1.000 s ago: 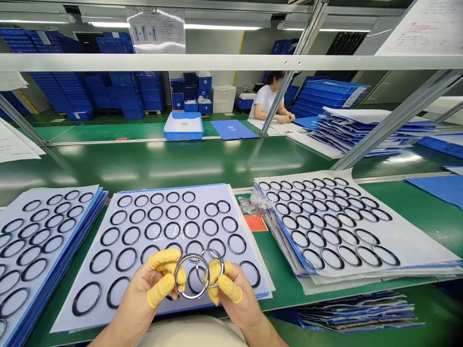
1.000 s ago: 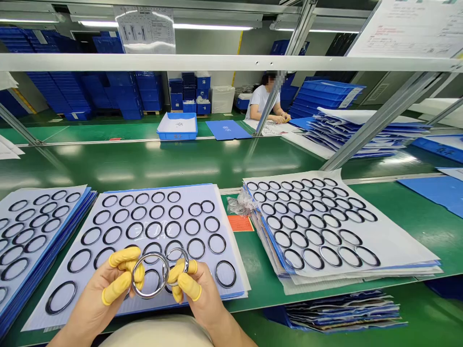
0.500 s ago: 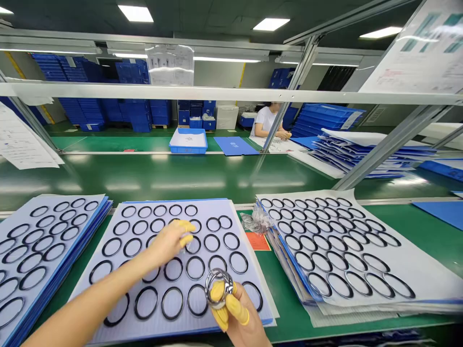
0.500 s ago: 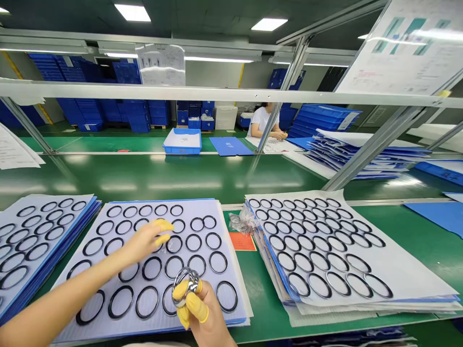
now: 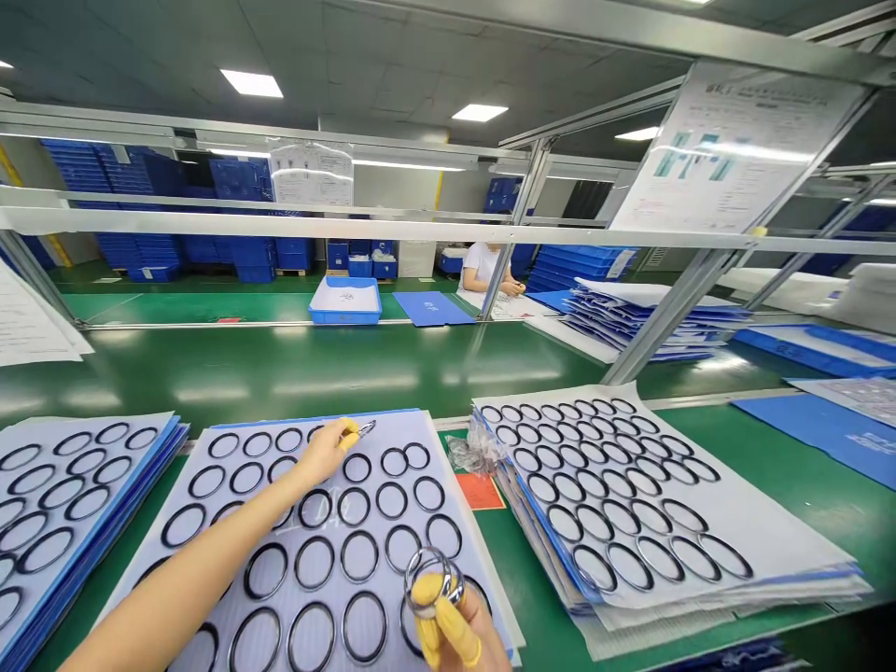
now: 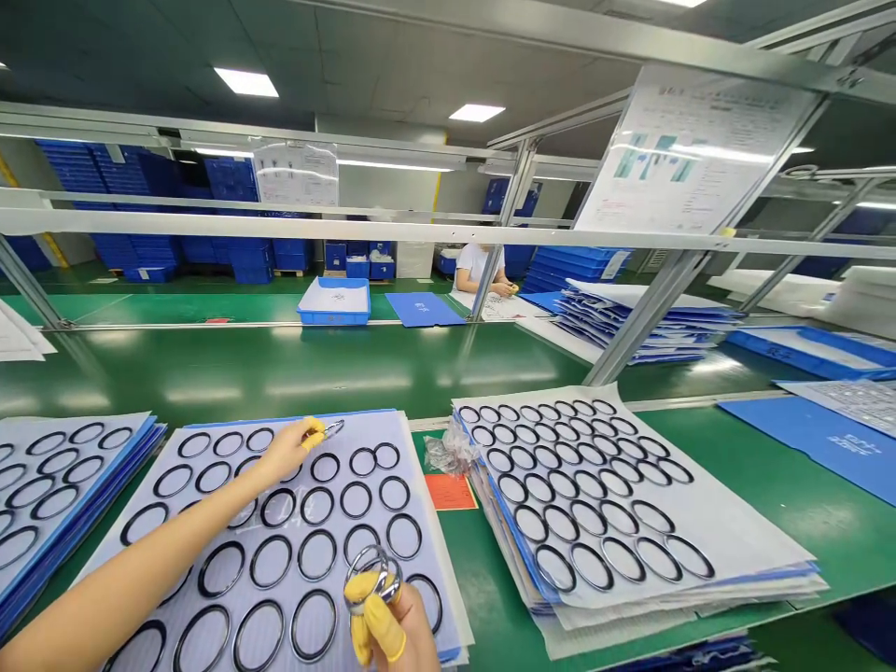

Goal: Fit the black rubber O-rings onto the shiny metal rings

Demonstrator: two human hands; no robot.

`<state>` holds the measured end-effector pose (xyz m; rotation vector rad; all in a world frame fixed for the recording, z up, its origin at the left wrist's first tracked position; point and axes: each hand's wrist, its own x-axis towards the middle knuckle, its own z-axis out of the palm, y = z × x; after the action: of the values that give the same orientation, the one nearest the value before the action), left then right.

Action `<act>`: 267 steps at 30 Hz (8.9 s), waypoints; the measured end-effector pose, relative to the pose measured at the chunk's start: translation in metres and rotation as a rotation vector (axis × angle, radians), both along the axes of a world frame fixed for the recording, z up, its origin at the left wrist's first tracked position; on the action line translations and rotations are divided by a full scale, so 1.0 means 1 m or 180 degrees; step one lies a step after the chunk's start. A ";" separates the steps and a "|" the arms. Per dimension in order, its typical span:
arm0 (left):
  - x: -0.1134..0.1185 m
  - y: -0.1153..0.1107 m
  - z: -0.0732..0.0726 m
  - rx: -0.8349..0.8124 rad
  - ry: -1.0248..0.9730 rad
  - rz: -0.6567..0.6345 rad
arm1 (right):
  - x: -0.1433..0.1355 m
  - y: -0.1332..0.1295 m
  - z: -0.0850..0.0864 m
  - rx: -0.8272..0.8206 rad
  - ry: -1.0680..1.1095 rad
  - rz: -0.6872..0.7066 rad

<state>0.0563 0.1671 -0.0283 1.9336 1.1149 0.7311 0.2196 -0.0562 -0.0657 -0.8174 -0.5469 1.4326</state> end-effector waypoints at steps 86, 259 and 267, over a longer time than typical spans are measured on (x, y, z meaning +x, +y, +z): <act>0.001 -0.138 0.064 -0.2289 -0.2026 -0.0715 | -0.017 0.006 0.032 0.0689 -0.0178 0.0571; -0.125 0.001 0.021 0.0307 0.1911 0.0340 | -0.029 0.008 -0.001 0.0224 0.0271 0.1203; -0.178 0.041 -0.014 0.0131 0.2414 0.1614 | -0.028 0.007 -0.003 0.0364 0.0280 0.1070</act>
<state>-0.1215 0.2085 -0.0424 2.0305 2.1114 0.2451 0.1919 -0.0493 -0.0685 -0.5863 -0.7160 1.7178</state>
